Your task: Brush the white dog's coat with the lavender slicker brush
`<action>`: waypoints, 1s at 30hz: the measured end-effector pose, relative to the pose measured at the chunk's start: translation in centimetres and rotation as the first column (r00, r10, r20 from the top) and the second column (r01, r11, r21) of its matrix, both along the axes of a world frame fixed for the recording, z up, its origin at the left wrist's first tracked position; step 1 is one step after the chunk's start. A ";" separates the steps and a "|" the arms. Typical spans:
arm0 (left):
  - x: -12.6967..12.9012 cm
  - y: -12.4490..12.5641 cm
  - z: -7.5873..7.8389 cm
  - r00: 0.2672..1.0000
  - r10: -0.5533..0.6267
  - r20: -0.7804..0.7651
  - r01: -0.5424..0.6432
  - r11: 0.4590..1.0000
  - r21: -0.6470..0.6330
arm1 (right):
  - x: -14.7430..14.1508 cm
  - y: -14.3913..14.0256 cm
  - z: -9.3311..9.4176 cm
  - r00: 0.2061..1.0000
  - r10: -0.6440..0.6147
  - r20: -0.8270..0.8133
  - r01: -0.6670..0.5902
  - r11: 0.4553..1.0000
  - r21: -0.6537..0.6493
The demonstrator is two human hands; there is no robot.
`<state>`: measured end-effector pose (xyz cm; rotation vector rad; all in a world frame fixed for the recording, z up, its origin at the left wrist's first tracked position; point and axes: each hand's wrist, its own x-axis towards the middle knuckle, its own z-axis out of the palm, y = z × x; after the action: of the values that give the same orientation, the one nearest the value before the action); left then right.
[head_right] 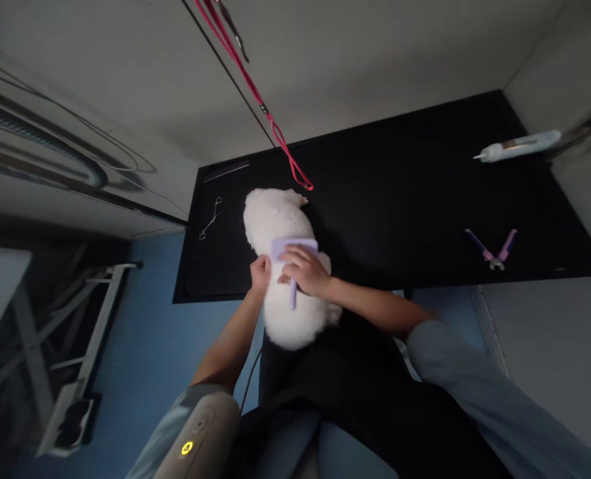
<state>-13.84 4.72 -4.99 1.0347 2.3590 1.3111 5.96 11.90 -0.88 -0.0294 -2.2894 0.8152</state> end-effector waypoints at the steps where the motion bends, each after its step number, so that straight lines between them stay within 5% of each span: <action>1: 0.1 0.2 0.2 1.000 -0.004 -0.003 0.004 1.000 -0.008 | 0.0 -0.1 0.1 0.998 -0.007 0.058 0.007 1.000 0.004; 3: 0.2 0.5 0.5 0.999 -0.023 -0.029 0.022 1.000 -0.022 | 0.8 -1.1 0.3 0.981 0.162 0.105 -0.167 0.985 0.050; 6: 0.6 1.1 0.9 0.999 -0.029 -0.042 0.028 1.000 -0.012 | 2.1 -2.7 0.9 0.891 0.446 0.089 -0.452 0.889 0.072; 8: 0.8 1.5 1.1 1.000 -0.023 -0.013 0.023 1.000 0.008 | 2.0 -2.3 1.5 0.895 0.439 0.083 -0.443 0.895 0.042; 11: 1.0 2.2 1.4 0.998 -0.056 0.019 0.056 0.998 0.020 | 1.2 -1.7 2.0 0.973 0.166 0.162 -0.176 0.983 0.048; 13: 0.8 2.5 1.7 0.996 -0.085 -0.006 0.086 0.996 0.024 | 1.2 -2.3 2.1 0.943 0.283 0.172 -0.304 0.947 0.106; 16: 0.6 2.7 1.8 0.994 -0.110 -0.027 0.111 0.993 0.036 | 1.5 -3.2 2.0 0.838 0.534 0.118 -0.546 0.823 0.158; 18: 0.6 2.6 1.5 0.994 -0.106 0.005 0.105 0.993 0.059 | 1.2 -2.7 2.1 0.883 0.459 0.098 -0.468 0.876 0.114; 19: 0.6 2.6 1.3 0.995 -0.095 0.021 0.094 0.993 0.074 | 1.0 -2.3 2.2 0.944 0.305 0.129 -0.318 0.944 0.094; 21: 0.9 2.5 0.9 0.997 -0.069 0.039 0.065 0.993 0.101 | 0.7 -1.9 2.4 0.969 0.141 0.202 -0.165 0.981 0.106; 26: 0.4 2.2 0.1 0.986 -0.097 0.138 0.079 0.989 0.127 | 1.4 -3.0 2.9 0.814 0.544 0.202 -0.570 0.815 0.102; 30: -1.5 1.6 0.3 0.955 -0.134 0.263 0.094 0.983 0.156 | 0.8 -2.1 3.3 0.944 0.199 0.263 -0.235 0.965 0.117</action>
<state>-15.39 6.35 -4.71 0.9435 1.9990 1.4895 6.73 9.77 2.46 0.2027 -2.6204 0.7876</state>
